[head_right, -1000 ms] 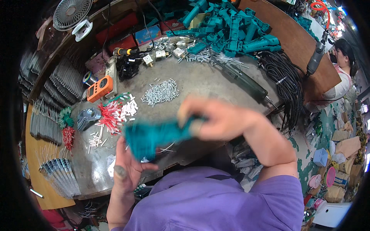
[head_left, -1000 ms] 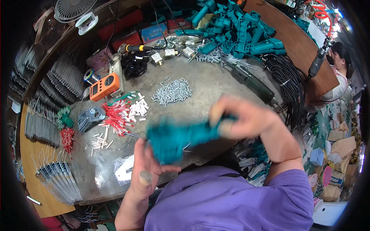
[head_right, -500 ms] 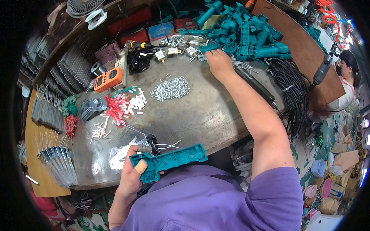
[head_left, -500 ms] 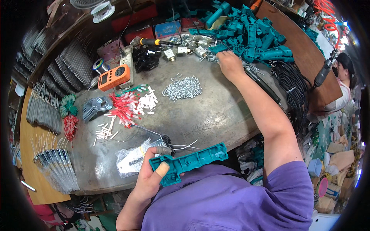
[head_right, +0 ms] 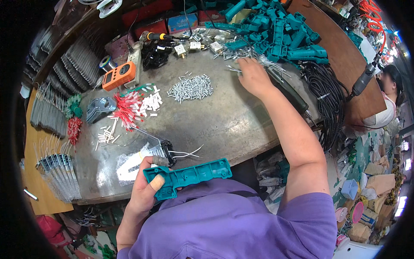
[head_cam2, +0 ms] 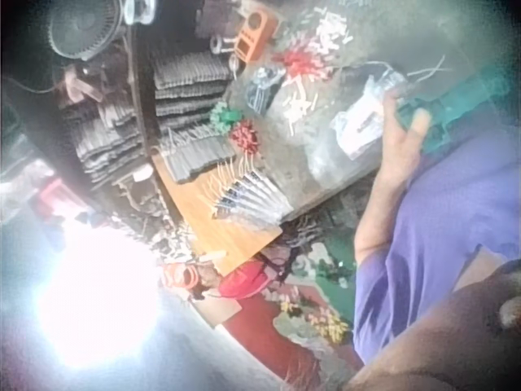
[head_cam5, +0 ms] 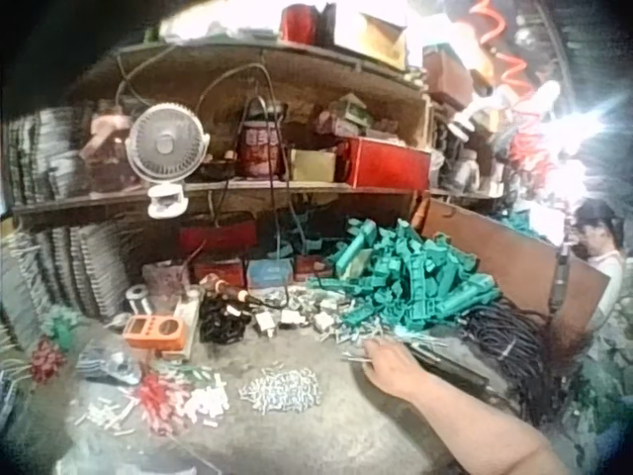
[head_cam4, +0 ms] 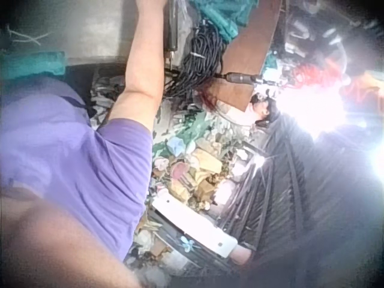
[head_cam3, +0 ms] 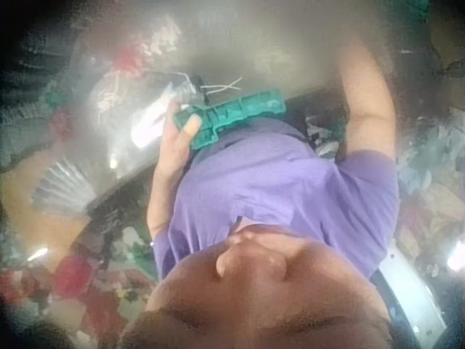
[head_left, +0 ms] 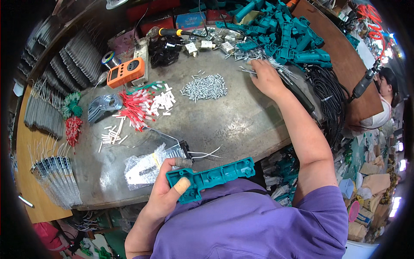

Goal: The person assembles an electronic device by wiring internal components into a green plastic housing and securing it with screws using an electric screwdriver.

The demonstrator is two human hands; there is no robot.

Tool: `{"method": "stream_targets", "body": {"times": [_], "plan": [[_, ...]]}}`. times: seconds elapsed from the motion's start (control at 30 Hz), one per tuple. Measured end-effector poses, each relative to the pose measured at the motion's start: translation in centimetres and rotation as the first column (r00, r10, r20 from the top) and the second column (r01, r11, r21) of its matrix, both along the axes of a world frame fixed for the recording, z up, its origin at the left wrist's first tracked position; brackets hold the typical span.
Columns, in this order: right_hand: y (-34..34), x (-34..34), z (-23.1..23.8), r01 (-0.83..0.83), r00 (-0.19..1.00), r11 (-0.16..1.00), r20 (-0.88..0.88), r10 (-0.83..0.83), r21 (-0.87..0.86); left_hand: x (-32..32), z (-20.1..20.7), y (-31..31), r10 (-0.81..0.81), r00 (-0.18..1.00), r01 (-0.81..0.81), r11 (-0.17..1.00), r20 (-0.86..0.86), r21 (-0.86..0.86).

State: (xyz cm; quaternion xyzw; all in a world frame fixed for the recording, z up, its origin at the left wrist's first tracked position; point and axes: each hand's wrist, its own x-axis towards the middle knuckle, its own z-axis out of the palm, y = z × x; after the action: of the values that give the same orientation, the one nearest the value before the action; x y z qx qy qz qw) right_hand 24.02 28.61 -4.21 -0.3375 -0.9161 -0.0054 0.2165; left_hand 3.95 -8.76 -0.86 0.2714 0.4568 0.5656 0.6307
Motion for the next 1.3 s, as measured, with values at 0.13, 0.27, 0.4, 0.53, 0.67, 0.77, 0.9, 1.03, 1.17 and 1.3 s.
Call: {"method": "stream_targets", "body": {"times": [0.13, 0.27, 0.4, 0.53, 0.67, 0.77, 0.9, 1.03, 1.17, 1.3], "plan": [[-0.3, -1.3, -0.2, -0.060, 0.993, 0.997, 0.104, 0.056, 0.043, -0.1, 0.0, 0.0, -0.017, 1.000, 0.017, 1.000, -0.008, 0.016], [0.5, -2.9, 0.8, -0.030, 0.962, 0.999, 0.271, 0.032, -0.010, 0.2, -0.1, -0.2, -0.002, 1.000, 0.002, 1.000, 0.012, 0.006], [1.2, -2.8, 1.1, -0.047, 0.953, 0.997, 0.297, 0.063, -0.062, 0.3, -0.2, -0.6, 0.007, 1.000, -0.007, 1.000, 0.000, 0.029], [0.7, -2.9, 2.0, -0.018, 0.957, 0.995, 0.286, 0.046, -0.100, 0.3, 0.0, -0.9, 0.019, 1.000, -0.019, 1.000, 0.013, 0.019], [-4.5, -3.8, 5.0, -0.123, 0.992, 0.871, -0.086, 0.093, -0.476, -0.2, -0.8, -1.3, 0.062, 0.997, -0.066, 0.994, 0.043, 0.091], [-10.8, -3.9, 6.0, -0.505, 0.839, 0.484, -0.538, 0.081, -0.714, -0.2, -0.8, -0.9, 0.123, 0.991, -0.125, 0.991, 0.053, 0.037], [-18.1, -4.2, 7.0, -0.580, 0.814, 0.060, -0.581, 0.003, -0.812, 0.3, -1.1, 0.0, 0.223, 0.975, -0.223, 0.970, 0.011, 0.102], [-20.2, -4.8, 6.1, -0.613, 0.784, -0.055, -0.615, 0.077, -0.788, 0.2, -1.0, 0.0, 0.185, 0.983, -0.184, 0.981, -0.008, 0.066], [-21.1, -5.3, 5.9, -0.705, 0.709, 0.003, -0.705, 0.000, -0.709, 0.1, -1.7, -0.5, 0.144, 0.987, -0.147, 0.987, 0.066, 0.057], [-21.6, -5.6, 6.0, -0.788, 0.608, 0.246, -0.778, 0.160, -0.565, 0.1, -1.0, -0.4, 0.118, 0.978, -0.125, 0.992, 0.171, 0.029]]}}
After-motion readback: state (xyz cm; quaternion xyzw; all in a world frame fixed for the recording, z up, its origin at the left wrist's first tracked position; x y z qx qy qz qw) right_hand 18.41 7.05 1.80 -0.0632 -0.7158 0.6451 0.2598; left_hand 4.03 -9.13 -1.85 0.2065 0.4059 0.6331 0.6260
